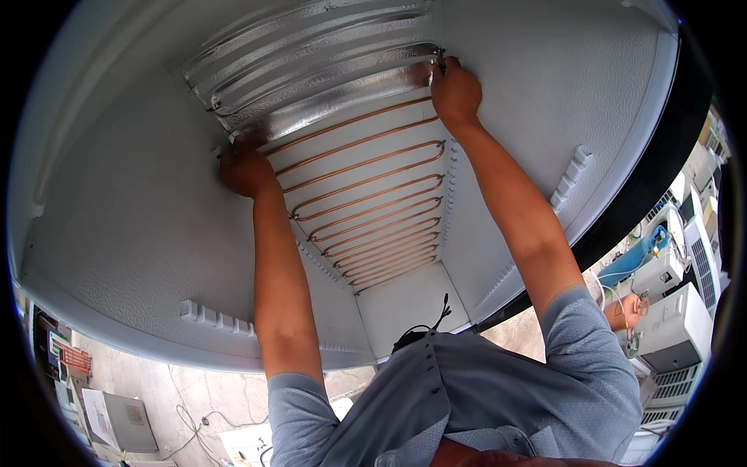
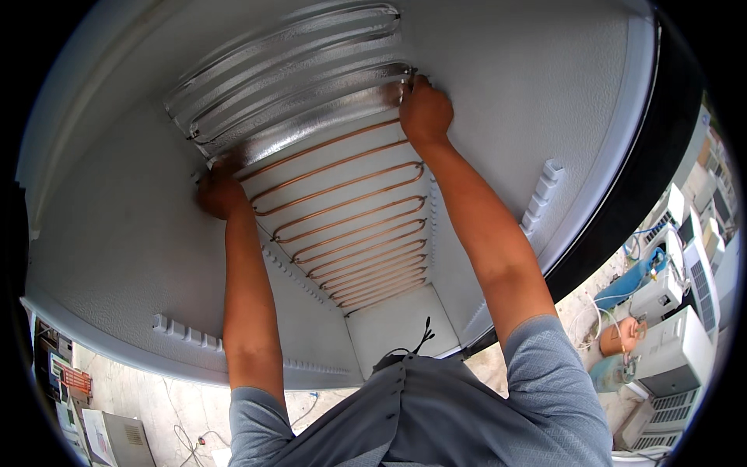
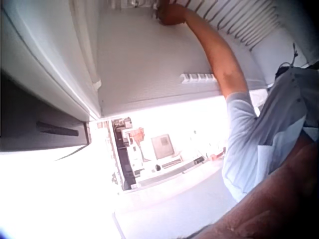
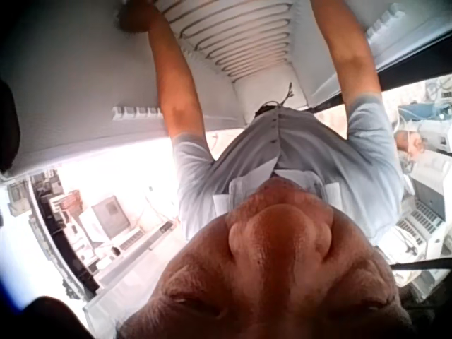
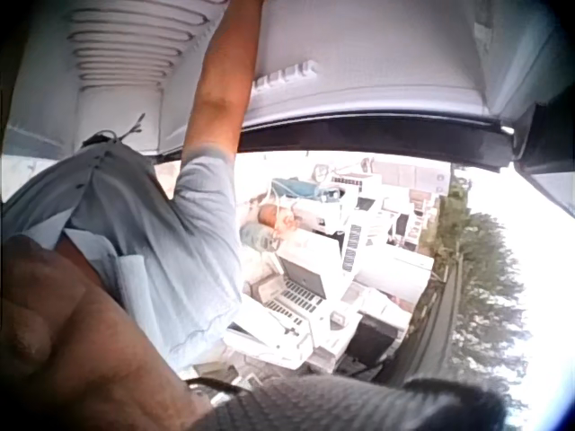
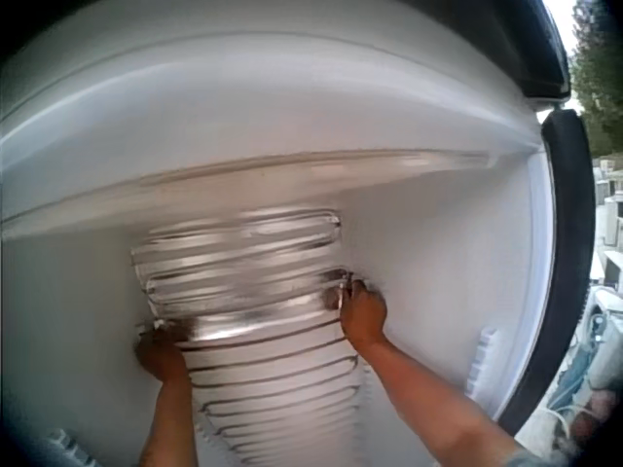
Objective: The person applies strips of silver reflective insulation tape over the copper evaporator coils inside a refrigerator freezer compartment. They repeatedly tear off tape, press it along the coils, and wipe the surface with a gray cloth. The work continues across multiple sections of the coil bank.
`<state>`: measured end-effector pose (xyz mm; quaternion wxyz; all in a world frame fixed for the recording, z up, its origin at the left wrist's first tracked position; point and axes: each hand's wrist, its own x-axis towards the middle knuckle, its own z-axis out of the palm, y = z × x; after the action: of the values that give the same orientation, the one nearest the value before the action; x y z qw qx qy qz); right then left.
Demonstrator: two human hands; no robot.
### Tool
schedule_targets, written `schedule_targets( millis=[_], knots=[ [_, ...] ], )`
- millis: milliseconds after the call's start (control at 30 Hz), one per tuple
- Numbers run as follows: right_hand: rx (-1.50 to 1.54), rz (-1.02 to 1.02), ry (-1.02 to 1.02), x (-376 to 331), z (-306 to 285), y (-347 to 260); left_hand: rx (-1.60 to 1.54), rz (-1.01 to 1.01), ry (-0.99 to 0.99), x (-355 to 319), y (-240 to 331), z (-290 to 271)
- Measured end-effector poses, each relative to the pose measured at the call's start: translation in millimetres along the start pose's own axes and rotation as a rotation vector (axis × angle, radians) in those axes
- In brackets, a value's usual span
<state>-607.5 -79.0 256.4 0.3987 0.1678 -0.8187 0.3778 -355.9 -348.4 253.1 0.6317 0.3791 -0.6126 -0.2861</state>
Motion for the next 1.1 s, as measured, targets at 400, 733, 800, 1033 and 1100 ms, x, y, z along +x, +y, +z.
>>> schedule_targets(
  millis=[400, 733, 800, 1033, 1100],
  knots=[
    [-0.047, 0.023, -0.005, 3.6, -5.1, -4.1, 0.117, 0.016, 0.023, 0.2, 8.1, 3.0],
    [-0.079, 0.021, -0.039, 7.9, -4.8, -4.4, 0.077, 0.004, 0.041, 3.0, 1.5, 6.5],
    [-0.044, -0.008, -0.011, 6.3, -3.3, -1.6, 0.057, -0.010, 0.022, 2.0, 2.3, 2.9],
    [-0.027, -0.054, 0.019, 4.7, -3.8, 2.9, 0.052, 0.063, 0.025, -8.1, 10.8, -4.1],
    [-0.008, -0.086, 0.049, 8.1, -2.8, 3.7, 0.085, 0.074, 0.030, -7.4, 9.4, -2.8]
  ],
)
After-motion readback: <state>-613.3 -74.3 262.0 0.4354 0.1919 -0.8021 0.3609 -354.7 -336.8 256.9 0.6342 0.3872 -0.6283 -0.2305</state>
